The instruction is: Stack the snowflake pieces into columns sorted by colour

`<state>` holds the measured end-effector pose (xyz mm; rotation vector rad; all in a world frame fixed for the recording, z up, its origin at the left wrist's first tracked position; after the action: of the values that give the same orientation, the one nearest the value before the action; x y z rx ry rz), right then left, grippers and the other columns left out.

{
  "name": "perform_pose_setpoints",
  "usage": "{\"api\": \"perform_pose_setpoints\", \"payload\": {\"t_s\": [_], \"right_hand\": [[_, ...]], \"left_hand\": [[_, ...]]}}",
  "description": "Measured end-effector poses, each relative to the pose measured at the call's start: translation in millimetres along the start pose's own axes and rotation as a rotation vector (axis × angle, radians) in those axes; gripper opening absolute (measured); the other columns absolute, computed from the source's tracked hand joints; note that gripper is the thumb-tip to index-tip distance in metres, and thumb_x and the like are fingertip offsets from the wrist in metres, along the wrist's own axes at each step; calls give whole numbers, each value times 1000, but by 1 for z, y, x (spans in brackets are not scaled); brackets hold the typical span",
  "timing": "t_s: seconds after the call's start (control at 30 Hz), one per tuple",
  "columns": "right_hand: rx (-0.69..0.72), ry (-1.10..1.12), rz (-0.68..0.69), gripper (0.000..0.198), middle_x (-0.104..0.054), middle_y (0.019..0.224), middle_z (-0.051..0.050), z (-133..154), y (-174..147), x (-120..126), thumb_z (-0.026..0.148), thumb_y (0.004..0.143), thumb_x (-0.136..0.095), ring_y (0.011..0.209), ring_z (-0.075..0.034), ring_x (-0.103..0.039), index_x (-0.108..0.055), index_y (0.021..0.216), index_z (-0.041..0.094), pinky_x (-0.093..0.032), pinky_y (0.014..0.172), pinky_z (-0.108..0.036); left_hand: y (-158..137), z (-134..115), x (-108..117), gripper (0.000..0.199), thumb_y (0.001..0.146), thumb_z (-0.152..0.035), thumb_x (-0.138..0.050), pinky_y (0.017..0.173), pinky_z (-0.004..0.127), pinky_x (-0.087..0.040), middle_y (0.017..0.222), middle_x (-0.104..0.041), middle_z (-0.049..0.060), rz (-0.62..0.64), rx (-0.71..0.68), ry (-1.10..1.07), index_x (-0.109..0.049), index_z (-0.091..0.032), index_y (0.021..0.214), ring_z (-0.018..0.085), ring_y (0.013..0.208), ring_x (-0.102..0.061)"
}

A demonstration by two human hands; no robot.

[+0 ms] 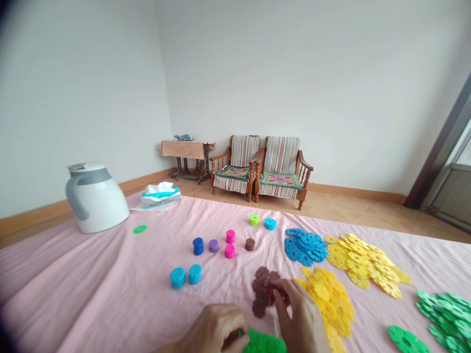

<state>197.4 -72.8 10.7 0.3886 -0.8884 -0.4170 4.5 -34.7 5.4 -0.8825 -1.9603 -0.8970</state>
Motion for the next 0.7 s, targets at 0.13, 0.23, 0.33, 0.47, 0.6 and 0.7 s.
{"api": "perform_pose_setpoints", "payload": {"t_s": [0.13,0.23,0.33,0.47,0.6,0.7], "right_hand": [[-179,153,89,23,-72,70,-3,10,30,-6,36,82,-52,61,-17,-64,-69,81,20,-47,57,-26],[-344,301,89,21,-71,65,-4,4,62,-15,38,73,-59,59,-18,-63,-67,73,18,-45,54,-26],[-537,476,124,19,-70,66,-6,-4,88,-29,35,65,-63,53,-15,-59,-65,66,17,-41,48,-24],[-629,504,123,22,-67,65,-6,-7,105,-41,36,64,-62,52,-12,-57,-65,68,15,-35,44,-21],[-661,511,120,21,-66,63,-5,-6,112,-47,34,65,-62,53,-11,-56,-65,67,14,-36,45,-21],[-669,491,117,19,-67,63,-5,-8,117,-53,33,64,-63,50,-11,-54,-64,65,14,-34,43,-21]], "left_hand": [[0,1,2,8,72,-9,-66,55,19,-39,65,-63,-2,-149,5,-41,-62,-16,73,12,59,-58],[0,2,3,10,68,-8,-69,53,18,-38,62,-63,-2,-157,-27,-53,-62,-15,69,10,55,-57],[1,5,3,10,67,-8,-71,52,16,-37,63,-64,-2,-125,-20,-52,-64,-14,70,9,54,-56],[3,7,4,9,68,-8,-72,51,15,-38,65,-65,-2,-78,2,-59,-66,-14,71,9,54,-56],[4,7,4,8,69,-9,-73,52,14,-39,65,-66,-1,-56,0,-65,-66,-13,71,9,54,-56],[5,8,2,7,69,-11,-73,52,14,-39,66,-67,-1,-48,-9,-66,-67,-13,72,9,54,-57]]}}
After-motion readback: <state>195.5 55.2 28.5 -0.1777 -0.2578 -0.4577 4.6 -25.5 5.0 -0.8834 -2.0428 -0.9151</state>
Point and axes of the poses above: each hand's wrist, its own y-axis towards the middle knuckle, its own x-axis out of the back of the hand, z = x × y, the point moved 2 cm from there along y, towards the middle knuckle
